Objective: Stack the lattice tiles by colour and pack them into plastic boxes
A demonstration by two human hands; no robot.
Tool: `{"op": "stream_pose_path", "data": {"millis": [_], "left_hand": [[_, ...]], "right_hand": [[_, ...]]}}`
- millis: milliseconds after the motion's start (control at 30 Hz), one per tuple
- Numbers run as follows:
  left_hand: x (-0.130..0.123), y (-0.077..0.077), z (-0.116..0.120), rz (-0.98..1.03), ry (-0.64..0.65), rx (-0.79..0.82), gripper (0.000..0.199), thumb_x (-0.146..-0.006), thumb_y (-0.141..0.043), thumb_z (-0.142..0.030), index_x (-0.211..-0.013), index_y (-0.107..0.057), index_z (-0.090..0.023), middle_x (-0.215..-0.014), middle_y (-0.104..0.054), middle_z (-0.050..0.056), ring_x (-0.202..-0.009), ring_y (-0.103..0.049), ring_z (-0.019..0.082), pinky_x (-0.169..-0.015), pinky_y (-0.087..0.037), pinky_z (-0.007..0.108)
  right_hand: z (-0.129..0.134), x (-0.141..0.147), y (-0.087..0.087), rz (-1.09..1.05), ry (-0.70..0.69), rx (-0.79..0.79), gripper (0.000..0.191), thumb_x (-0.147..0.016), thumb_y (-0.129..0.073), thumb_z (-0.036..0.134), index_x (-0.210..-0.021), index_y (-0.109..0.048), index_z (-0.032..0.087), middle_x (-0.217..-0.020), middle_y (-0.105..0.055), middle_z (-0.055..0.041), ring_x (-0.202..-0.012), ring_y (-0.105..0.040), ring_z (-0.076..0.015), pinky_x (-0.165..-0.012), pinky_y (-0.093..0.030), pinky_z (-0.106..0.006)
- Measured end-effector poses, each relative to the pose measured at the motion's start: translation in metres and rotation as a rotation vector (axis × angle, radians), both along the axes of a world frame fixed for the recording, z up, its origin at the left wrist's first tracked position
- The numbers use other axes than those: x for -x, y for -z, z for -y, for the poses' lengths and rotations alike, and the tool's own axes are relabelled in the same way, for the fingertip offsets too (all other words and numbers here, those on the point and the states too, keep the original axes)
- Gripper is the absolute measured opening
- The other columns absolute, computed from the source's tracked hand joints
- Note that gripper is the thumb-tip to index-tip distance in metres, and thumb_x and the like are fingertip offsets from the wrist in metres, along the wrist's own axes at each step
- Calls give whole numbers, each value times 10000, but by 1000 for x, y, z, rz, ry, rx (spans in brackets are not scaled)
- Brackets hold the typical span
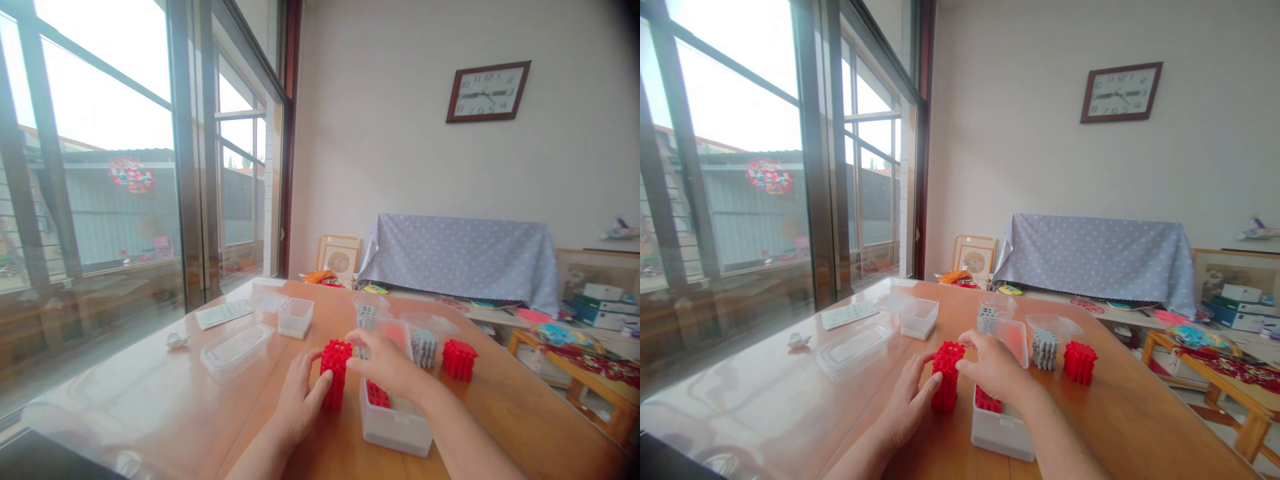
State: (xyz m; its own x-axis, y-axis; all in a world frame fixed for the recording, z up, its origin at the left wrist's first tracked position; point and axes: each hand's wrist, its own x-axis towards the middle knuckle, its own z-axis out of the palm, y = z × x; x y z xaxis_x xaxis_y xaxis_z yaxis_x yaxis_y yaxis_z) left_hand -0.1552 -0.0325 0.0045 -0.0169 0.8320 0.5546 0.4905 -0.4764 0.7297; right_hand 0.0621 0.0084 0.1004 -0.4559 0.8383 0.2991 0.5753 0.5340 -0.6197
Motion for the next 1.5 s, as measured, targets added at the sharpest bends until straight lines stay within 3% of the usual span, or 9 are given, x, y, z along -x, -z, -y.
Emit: {"op": "stream_pose_path", "data": {"millis": [167, 400, 600, 967, 1167, 1500], "left_hand": [[0, 2, -2, -8, -15, 1, 401, -961, -567, -444, -1307, -600, -244, -1337, -637, 119, -1284, -568, 297, -1113, -434, 504], [0, 6, -4, -17, -16, 6, 397, -969, -553, -447, -1312, -588, -250, -1348, -620, 122, -1299, -553, 296, -1121, -425, 517], [1, 10, -8, -24, -29, 7, 375, -976, -548, -447, -1293, -596, -253, -1331, -627, 105, -1287, -558, 291, -1120, -425, 507], [1, 9, -7, -34, -16, 3, 371, -983, -542, -448, -1297, -594, -257, -1348, -621, 100, -1305, -550, 283, -1131, -420, 490], [1, 9, -8, -53, -19, 2, 370, -988, -535, -447, -1303, -585, -259, -1360, -614, 96, -1314, -541, 279, -1137, -417, 492], [1, 10, -7, -39, -25, 3, 356, -983, -542, -442, -1288, -593, -266, -1342, -623, 92, -1299, -550, 281, -1130, -424, 495]], "right_hand": [[11, -31, -3, -23, 70, 13, 336, -786, -678, 293, -1118, -663, 242, -1118, -736, -47, -1071, -665, -241, -955, -473, -361], [21, -68, 10, 154, 137, 60, 224, -730, -678, 225, -953, -661, 234, -947, -733, -17, -921, -650, -229, -830, -442, -321], [27, -61, 14, 267, 168, 115, 220, -696, -672, 213, -912, -637, 239, -864, -709, 10, -786, -614, -188, -653, -352, -265], [14, -57, 33, 228, 154, 130, 272, -659, -688, 160, -921, -659, 226, -906, -695, 4, -810, -598, -177, -648, -337, -240], [16, -55, 29, 231, 128, 73, 127, -823, -549, 187, -896, -650, 215, -829, -699, 3, -762, -597, -164, -661, -335, -250], [28, -40, 21, 242, 53, 95, 238, -959, -459, 260, -854, -668, 210, -861, -722, -33, -795, -597, -175, -707, -353, -261]]}}
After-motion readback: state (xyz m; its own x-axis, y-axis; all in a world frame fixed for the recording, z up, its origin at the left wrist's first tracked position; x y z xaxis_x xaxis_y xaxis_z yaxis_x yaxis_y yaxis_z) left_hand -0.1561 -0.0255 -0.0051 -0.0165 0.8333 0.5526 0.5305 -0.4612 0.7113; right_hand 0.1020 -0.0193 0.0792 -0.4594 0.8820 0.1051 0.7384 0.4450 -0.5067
